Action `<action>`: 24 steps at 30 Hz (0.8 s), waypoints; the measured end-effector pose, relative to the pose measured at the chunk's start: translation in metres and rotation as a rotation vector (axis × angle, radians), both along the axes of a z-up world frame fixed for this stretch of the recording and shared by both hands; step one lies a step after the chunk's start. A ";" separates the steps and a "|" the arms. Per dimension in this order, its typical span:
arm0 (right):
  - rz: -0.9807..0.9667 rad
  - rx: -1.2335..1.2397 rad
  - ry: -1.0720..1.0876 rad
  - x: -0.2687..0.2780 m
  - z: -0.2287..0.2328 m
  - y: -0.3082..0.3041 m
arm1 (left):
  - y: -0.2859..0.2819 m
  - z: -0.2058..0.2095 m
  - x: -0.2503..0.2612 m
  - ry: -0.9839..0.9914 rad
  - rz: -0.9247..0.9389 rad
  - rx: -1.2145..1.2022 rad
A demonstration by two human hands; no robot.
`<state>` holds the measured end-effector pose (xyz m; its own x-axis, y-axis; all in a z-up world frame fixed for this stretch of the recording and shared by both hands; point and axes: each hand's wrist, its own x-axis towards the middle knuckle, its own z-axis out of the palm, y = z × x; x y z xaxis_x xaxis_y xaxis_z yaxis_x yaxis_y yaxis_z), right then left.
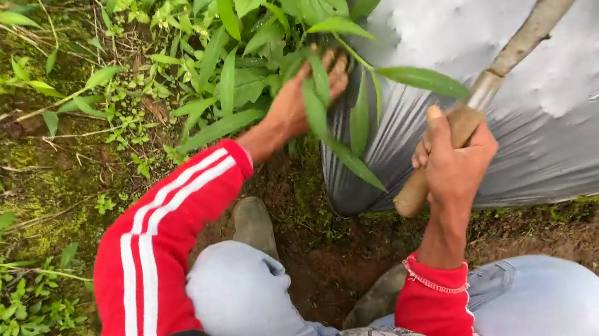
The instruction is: The person uses a sickle to cut weeds and grass growing on the ground next to a plastic-covered mound. They repeatedly swing the tool to clear the vegetation and occasionally use their left hand to pull or gather the cut plants.
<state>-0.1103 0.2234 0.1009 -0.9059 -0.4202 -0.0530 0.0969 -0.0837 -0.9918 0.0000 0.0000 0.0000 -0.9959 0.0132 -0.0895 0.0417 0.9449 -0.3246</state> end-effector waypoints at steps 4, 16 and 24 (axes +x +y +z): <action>-0.080 0.083 -0.107 0.026 0.013 -0.001 | -0.064 -0.031 0.036 -0.068 0.176 0.007; 0.113 0.321 0.122 0.098 -0.024 -0.026 | -0.131 -0.127 0.174 -0.049 0.711 0.401; -0.003 0.464 0.165 0.153 -0.062 -0.011 | -0.085 -0.037 0.196 0.574 0.242 0.235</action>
